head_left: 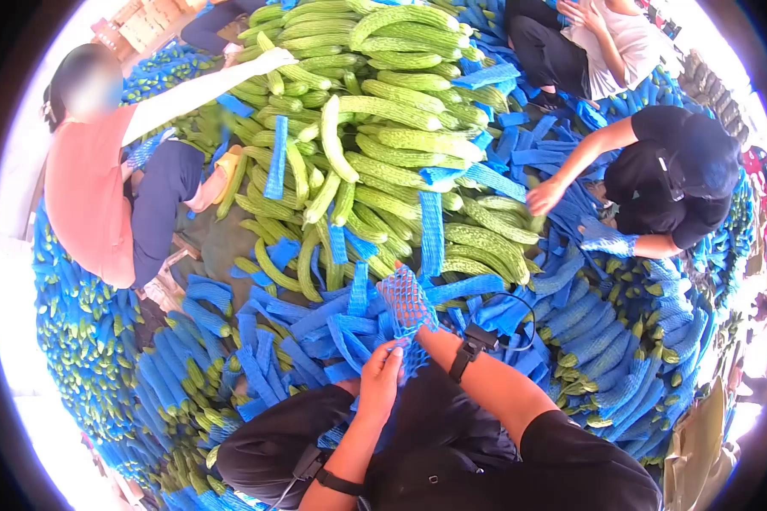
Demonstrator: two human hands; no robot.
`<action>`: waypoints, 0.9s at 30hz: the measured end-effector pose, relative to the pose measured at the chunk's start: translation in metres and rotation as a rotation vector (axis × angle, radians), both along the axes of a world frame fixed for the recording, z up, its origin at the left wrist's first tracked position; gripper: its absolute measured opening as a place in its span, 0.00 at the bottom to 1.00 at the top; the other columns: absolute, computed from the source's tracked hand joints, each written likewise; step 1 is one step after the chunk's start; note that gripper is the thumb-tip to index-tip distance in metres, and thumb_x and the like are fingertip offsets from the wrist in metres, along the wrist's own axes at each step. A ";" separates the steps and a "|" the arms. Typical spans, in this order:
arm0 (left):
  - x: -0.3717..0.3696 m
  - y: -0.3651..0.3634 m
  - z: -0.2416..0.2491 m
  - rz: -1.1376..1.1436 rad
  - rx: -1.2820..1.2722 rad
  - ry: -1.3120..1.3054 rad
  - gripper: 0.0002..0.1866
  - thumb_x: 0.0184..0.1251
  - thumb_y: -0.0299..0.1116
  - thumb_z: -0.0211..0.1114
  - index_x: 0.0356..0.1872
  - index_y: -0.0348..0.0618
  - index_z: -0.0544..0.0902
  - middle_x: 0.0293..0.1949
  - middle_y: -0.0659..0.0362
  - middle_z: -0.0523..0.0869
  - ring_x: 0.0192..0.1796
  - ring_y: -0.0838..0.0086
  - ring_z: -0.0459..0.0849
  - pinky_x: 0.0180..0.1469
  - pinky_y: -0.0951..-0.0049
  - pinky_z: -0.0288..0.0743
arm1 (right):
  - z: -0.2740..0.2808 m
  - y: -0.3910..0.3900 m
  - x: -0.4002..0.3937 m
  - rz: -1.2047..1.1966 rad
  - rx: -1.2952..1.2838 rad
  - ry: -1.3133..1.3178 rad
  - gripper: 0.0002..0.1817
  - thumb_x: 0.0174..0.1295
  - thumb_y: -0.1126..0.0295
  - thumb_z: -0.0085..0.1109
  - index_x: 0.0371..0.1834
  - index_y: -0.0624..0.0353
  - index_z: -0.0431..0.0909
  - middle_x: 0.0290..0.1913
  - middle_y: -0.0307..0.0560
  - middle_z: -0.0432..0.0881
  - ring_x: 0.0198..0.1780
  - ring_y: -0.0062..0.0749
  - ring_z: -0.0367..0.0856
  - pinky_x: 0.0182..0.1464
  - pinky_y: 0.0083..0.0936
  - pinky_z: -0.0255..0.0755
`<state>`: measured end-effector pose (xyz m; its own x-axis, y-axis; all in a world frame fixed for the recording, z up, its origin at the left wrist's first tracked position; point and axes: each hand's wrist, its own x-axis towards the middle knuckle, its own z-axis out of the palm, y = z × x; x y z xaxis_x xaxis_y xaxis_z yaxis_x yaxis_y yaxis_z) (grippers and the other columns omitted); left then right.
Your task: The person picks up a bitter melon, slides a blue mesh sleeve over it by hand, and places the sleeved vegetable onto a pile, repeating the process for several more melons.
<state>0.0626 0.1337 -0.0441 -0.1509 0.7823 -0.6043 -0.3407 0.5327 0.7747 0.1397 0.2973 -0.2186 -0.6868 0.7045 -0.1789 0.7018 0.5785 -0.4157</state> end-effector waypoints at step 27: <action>-0.055 -0.062 0.011 0.011 -0.121 -0.097 0.23 0.83 0.40 0.58 0.70 0.36 0.74 0.55 0.50 0.87 0.57 0.67 0.88 0.60 0.68 0.81 | 0.084 0.051 0.056 -0.105 -0.476 0.387 0.25 0.72 0.53 0.63 0.58 0.65 0.80 0.50 0.57 0.83 0.55 0.51 0.81 0.61 0.47 0.74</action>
<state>0.0080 0.0714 -0.0332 -0.0949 0.7016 -0.7062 -0.4172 0.6161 0.6681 0.1958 0.3480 -0.1347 -0.6963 0.6758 -0.2418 0.4916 0.2035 -0.8467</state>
